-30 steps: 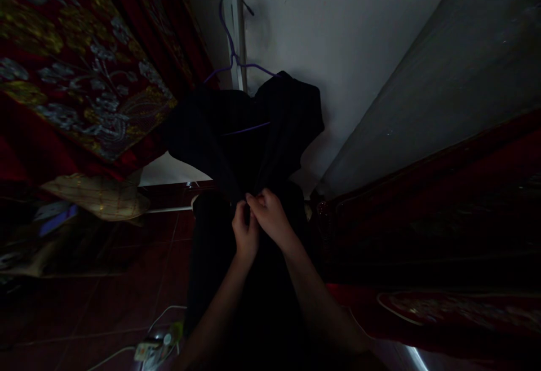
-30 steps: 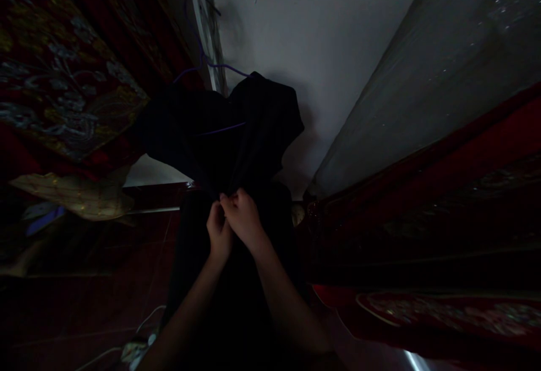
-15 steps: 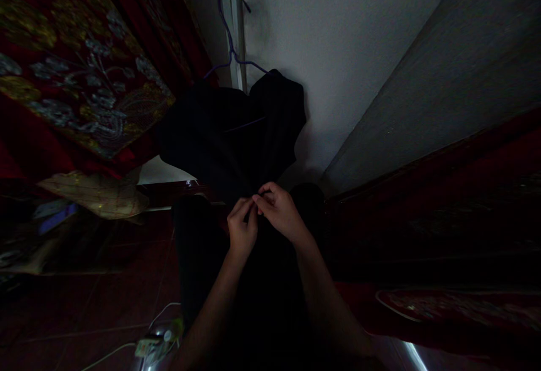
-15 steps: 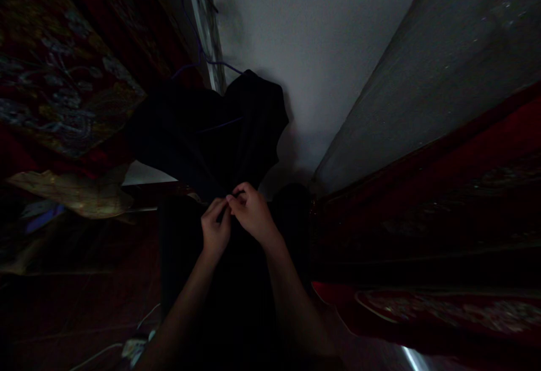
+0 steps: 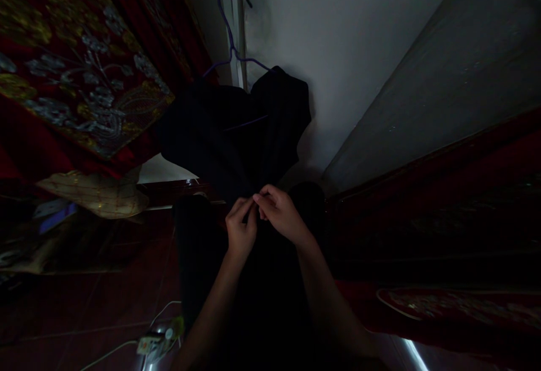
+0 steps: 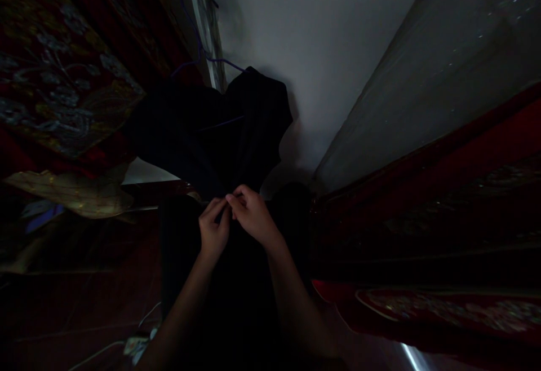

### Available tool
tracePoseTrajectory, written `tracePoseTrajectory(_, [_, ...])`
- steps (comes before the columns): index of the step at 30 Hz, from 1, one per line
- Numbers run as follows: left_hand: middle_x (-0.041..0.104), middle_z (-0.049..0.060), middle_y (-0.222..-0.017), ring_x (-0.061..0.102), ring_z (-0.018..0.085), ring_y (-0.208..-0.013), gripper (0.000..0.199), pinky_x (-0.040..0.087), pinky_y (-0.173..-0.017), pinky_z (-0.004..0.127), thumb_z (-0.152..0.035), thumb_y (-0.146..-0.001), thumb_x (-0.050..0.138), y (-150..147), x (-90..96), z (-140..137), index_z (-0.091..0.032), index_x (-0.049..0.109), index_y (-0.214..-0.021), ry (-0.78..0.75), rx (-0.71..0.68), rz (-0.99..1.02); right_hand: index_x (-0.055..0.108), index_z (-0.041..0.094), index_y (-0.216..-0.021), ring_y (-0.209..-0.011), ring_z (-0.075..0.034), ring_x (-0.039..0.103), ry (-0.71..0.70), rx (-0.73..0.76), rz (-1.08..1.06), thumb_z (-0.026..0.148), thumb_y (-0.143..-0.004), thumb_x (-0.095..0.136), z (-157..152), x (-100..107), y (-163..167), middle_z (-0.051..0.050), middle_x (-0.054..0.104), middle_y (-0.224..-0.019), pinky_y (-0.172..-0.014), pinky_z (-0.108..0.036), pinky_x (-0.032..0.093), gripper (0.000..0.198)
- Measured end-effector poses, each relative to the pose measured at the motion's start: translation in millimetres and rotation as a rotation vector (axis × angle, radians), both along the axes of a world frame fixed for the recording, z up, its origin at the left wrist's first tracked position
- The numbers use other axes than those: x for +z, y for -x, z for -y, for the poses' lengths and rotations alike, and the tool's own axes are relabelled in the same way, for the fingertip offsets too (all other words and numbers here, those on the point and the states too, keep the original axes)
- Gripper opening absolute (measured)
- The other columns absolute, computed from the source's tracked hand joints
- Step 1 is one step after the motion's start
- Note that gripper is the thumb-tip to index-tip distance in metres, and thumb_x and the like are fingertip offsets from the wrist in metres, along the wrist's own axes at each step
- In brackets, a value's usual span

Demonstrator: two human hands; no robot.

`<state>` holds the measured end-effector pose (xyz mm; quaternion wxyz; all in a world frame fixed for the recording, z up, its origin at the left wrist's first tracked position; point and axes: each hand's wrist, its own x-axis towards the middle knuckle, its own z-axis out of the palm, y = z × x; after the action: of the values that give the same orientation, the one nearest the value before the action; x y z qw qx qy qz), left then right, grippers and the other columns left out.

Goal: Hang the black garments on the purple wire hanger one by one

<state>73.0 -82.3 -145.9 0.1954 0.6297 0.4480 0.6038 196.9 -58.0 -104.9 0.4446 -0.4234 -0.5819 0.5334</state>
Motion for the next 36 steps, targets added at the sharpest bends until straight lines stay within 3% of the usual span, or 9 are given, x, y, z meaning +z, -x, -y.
tracePoseTrajectory(6, [0.068, 0.006, -0.089, 0.065, 0.016, -0.082, 0.018, 0.053, -0.075, 0.027, -0.017, -0.097, 0.056, 6.4, -3.5, -0.1, -0.017, 0.074, -0.099, 0.022, 0.042, -0.007, 0.059, 0.019, -0.071, -0.045, -0.009, 0.047, 0.061, 0.035, -0.075, 0.046, -0.085, 0.062, 1.1, 7.3, 1.5, 0.005, 0.052, -0.049, -0.048, -0.023, 0.034, 0.031])
tracePoseTrajectory(11, [0.069, 0.005, -0.087, 0.067, 0.019, -0.083, 0.013, 0.053, -0.077, 0.029, -0.022, -0.097, 0.057, 5.7, -5.9, -8.7, -0.018, 0.069, -0.094, 0.036, 0.053, -0.077, 0.069, 0.015, -0.072, -0.037, -0.006, 0.035, 0.167, -0.111, -0.305, 0.043, -0.075, 0.068, -14.9, 27.5, 6.4, 0.007, 0.044, -0.042, -0.041, -0.023, 0.022, 0.029])
tracePoseTrajectory(19, [0.072, 0.009, -0.086, 0.071, 0.024, -0.082, 0.019, 0.054, -0.077, 0.036, -0.030, -0.096, 0.056, 34.2, -49.4, -43.9, -0.018, 0.068, -0.089, 0.099, 0.108, -0.242, 0.060, 0.016, -0.068, -0.039, -0.003, 0.030, -0.047, -0.201, -0.413, 0.028, -0.088, 0.067, -126.8, 135.7, 13.3, 0.010, 0.034, -0.045, -0.040, -0.019, 0.019, 0.024])
tracePoseTrajectory(22, [0.073, 0.010, -0.084, 0.071, 0.025, -0.079, 0.024, 0.056, -0.075, 0.037, -0.034, -0.097, 0.055, 54.0, -50.6, -55.5, -0.016, 0.069, -0.087, 0.117, 0.113, -0.256, 0.059, 0.016, -0.071, -0.040, -0.003, 0.034, -0.106, -0.135, -0.336, 0.029, -0.093, 0.064, -136.3, 160.1, 23.8, 0.009, 0.039, -0.047, -0.040, -0.017, 0.023, 0.025])
tracePoseTrajectory(26, [0.075, 0.008, -0.095, 0.072, 0.023, -0.091, 0.026, 0.056, -0.084, 0.036, -0.039, -0.099, 0.056, 66.0, -3.4, -69.9, -0.018, 0.071, -0.096, 0.101, 0.061, -0.262, 0.059, 0.016, -0.074, -0.041, -0.003, 0.039, -0.257, -0.074, -0.255, 0.029, -0.096, 0.060, -111.9, 163.4, 32.7, 0.008, 0.045, -0.049, -0.042, -0.015, 0.029, 0.026])
tracePoseTrajectory(28, [0.073, 0.009, -0.110, 0.069, 0.023, -0.104, 0.029, 0.054, -0.094, 0.037, -0.040, -0.101, 0.055, 63.9, 42.8, -77.6, -0.019, 0.068, -0.116, -0.010, 0.058, -0.207, 0.058, 0.016, -0.074, -0.042, -0.003, 0.040, -0.306, -0.074, -0.232, 0.029, -0.096, 0.060, -100.9, 162.5, 32.6, 0.008, 0.045, -0.050, -0.043, -0.015, 0.031, 0.026])
tracePoseTrajectory(31, [0.071, 0.006, -0.107, 0.069, 0.021, -0.103, 0.039, 0.054, -0.096, 0.038, -0.040, -0.101, 0.057, 57.4, 123.4, -92.3, -0.022, 0.058, -0.136, -0.291, 0.051, -0.125, 0.057, 0.016, -0.074, -0.045, -0.003, 0.042, -0.345, -0.083, -0.196, 0.029, -0.097, 0.060, -94.8, 164.9, 29.5, 0.008, 0.044, -0.053, -0.045, -0.014, 0.031, 0.027])
tracePoseTrajectory(34, [0.070, 0.004, -0.101, 0.069, 0.022, -0.107, 0.027, 0.053, -0.098, 0.037, -0.035, -0.096, 0.066, 55.8, 186.9, -109.9, -0.022, 0.066, -0.120, -0.333, -0.069, -0.153, 0.057, 0.016, -0.074, -0.050, -0.003, 0.045, -0.392, -0.109, -0.164, 0.028, -0.097, 0.059, -94.6, 167.2, 26.3, 0.006, 0.044, -0.057, -0.048, -0.014, 0.031, 0.026])
tracePoseTrajectory(36, [0.070, 0.003, -0.095, 0.069, 0.024, -0.106, 0.016, 0.054, -0.097, 0.039, -0.032, -0.092, 0.070, 58.4, 209.3, -119.7, -0.020, 0.070, -0.102, -0.279, -0.153, -0.194, 0.057, 0.016, -0.073, -0.053, -0.004, 0.046, -0.428, -0.139, -0.157, 0.029, -0.096, 0.060, -93.9, 166.0, 24.3, 0.005, 0.044, -0.060, -0.050, -0.015, 0.030, 0.026])
